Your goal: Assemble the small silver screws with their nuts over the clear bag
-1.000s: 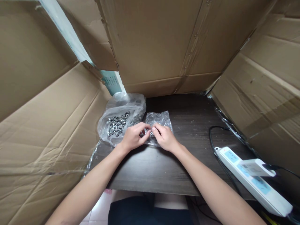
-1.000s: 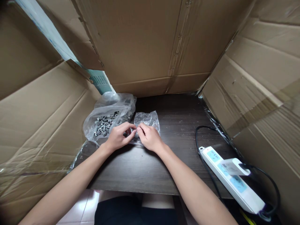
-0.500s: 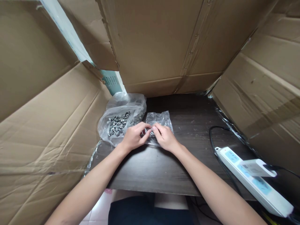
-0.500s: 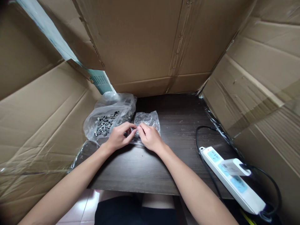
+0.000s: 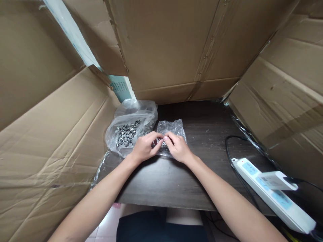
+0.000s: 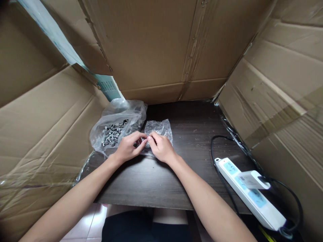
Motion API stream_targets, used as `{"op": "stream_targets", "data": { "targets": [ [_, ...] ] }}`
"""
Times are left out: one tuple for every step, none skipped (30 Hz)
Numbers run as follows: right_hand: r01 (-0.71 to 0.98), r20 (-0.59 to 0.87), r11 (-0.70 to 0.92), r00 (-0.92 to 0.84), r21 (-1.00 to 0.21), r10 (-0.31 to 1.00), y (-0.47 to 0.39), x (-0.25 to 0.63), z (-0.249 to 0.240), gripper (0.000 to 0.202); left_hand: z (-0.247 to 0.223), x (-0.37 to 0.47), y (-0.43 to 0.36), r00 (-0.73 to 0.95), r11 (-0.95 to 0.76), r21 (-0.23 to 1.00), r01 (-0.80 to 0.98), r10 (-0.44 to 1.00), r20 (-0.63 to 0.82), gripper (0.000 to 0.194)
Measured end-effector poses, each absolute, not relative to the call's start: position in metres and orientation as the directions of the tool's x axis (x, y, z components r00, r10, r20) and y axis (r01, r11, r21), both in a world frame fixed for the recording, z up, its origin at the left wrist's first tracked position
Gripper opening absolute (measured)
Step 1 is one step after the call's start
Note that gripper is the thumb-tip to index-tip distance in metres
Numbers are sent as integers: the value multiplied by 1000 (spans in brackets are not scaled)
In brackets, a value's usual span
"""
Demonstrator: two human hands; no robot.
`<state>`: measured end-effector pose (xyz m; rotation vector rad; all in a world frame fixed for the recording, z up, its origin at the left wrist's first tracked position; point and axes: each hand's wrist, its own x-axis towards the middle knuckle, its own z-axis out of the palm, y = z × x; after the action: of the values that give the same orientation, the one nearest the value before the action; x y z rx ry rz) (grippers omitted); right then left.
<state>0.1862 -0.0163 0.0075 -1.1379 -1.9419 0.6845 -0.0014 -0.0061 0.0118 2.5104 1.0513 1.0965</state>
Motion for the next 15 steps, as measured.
{"op": "stream_targets", "data": {
  "targets": [
    [474, 349, 460, -307, -751, 885, -16, 186, 7, 25, 12, -1, -6, 473, -727, 440, 526, 681, 559, 13],
    [473, 353, 464, -307, -749, 884, -16, 186, 6, 26, 12, -1, -6, 476, -730, 440, 523, 678, 560, 13],
    [473, 355, 465, -307, -748, 883, -16, 186, 6, 27, 11, -1, -6, 477, -733, 440, 519, 675, 563, 12],
    [474, 356, 466, -306, -747, 883, -16, 186, 5, 28, 11, -1, -6, 478, -736, 439, 515, 672, 565, 12],
    [475, 355, 464, -305, -748, 884, -15, 186, 5, 28, 11, -1, -5, 479, -739, 439, 511, 669, 568, 11],
    [474, 353, 461, -303, -750, 885, -16, 186, 5, 29, 11, -1, -5, 480, -741, 439, 508, 667, 570, 11],
    [474, 349, 458, -302, -752, 887, -16, 186, 6, 29, 11, -1, -5, 480, -743, 438, 506, 665, 572, 11],
    [474, 345, 453, -300, -755, 889, -16, 187, 6, 29, 11, -2, -5, 481, -743, 437, 506, 664, 572, 11],
    [473, 340, 448, -300, -759, 891, -16, 187, 7, 29, 11, -2, -5, 482, -744, 437, 506, 664, 572, 11],
    [472, 336, 444, -299, -762, 893, -16, 187, 7, 29, 11, -2, -5, 483, -744, 437, 505, 663, 571, 11],
    [471, 333, 441, -298, -764, 895, -16, 187, 8, 28, 11, -2, -5, 484, -745, 438, 504, 663, 571, 11],
    [471, 331, 440, -297, -765, 895, -17, 187, 9, 27, 11, -2, -5, 485, -746, 438, 502, 662, 571, 11],
    [471, 331, 439, -297, -765, 896, -17, 187, 9, 26, 11, -2, -5, 485, -745, 439, 501, 663, 571, 12],
    [473, 332, 440, -297, -763, 895, -17, 188, 9, 25, 12, -2, -5, 484, -744, 440, 502, 664, 570, 12],
    [475, 334, 442, -297, -761, 895, -17, 188, 9, 24, 11, -2, -5, 483, -743, 440, 504, 665, 569, 12]
  ]
}}
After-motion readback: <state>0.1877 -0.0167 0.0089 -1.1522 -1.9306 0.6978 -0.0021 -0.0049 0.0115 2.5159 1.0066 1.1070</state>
